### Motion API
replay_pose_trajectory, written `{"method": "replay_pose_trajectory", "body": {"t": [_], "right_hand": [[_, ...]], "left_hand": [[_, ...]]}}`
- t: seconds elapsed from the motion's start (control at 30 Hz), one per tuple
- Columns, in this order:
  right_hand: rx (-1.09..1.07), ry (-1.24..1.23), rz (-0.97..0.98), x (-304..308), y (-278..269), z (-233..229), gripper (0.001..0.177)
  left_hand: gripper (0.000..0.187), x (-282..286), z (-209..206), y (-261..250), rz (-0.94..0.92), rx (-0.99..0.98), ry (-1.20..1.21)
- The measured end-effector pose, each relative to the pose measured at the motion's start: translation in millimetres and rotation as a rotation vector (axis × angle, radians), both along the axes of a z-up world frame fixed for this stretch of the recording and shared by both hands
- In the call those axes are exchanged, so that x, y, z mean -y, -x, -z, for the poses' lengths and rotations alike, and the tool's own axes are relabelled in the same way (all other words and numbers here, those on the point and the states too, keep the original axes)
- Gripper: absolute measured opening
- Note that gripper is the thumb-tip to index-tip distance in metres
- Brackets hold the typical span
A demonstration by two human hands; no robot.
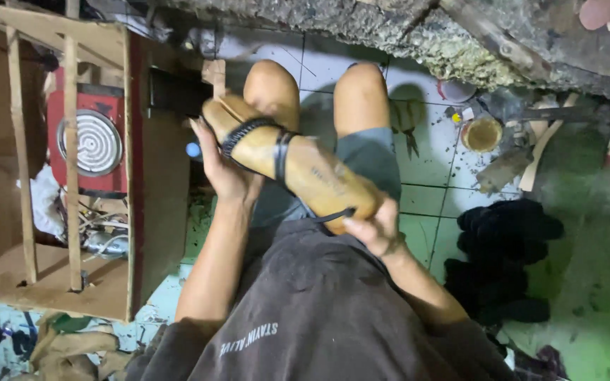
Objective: Assembling a sandal by fitting straps onto a wooden last and attaching them to the sole.
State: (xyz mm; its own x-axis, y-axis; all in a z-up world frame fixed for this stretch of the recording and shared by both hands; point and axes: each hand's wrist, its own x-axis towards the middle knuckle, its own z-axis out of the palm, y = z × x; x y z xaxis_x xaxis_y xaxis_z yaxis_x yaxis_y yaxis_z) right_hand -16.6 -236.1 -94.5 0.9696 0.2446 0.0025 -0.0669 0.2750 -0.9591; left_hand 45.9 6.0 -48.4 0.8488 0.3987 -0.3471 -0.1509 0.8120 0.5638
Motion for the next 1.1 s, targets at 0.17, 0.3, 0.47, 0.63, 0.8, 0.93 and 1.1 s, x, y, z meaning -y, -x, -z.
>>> {"method": "replay_pose_trajectory", "body": {"t": [0.17,0.3,0.47,0.63,0.8,0.93,1.1], "right_hand": [[0.626,0.313,0.112,-49.8,-9.6,-69.0,0.084],[0.826,0.555,0.272,-56.5,-13.8,-71.2,0.086],[0.679,0.467,0.059,-30.2,-21.0,-65.7,0.062],[0.585,0.496,0.078,-27.5,-23.4,-56.8,0.028],[0.724,0.594,-0.002,-24.7,-42.6,-65.2,0.016],[0.896,0.691,0.012,-17.1,-39.6,-45.2,0.016],[0.039,0.119,-0.292,-12.3,-2.0,-40.6,0.014]], "left_hand": [[0.084,32.9,-50.8,-25.4,0.199,0.137,0.382],[0.091,58.8,-22.8,-11.7,0.243,0.142,0.399],[0.100,41.5,-20.7,-13.5,0.370,0.035,0.567],[0.101,38.3,-17.2,-11.2,0.434,0.098,0.697],[0.099,36.4,-14.4,-13.8,0.512,0.077,0.788],[0.096,36.7,-17.7,-12.1,0.478,0.068,0.875],[0.090,31.3,-56.8,-23.9,0.145,-0.070,0.456]]}}
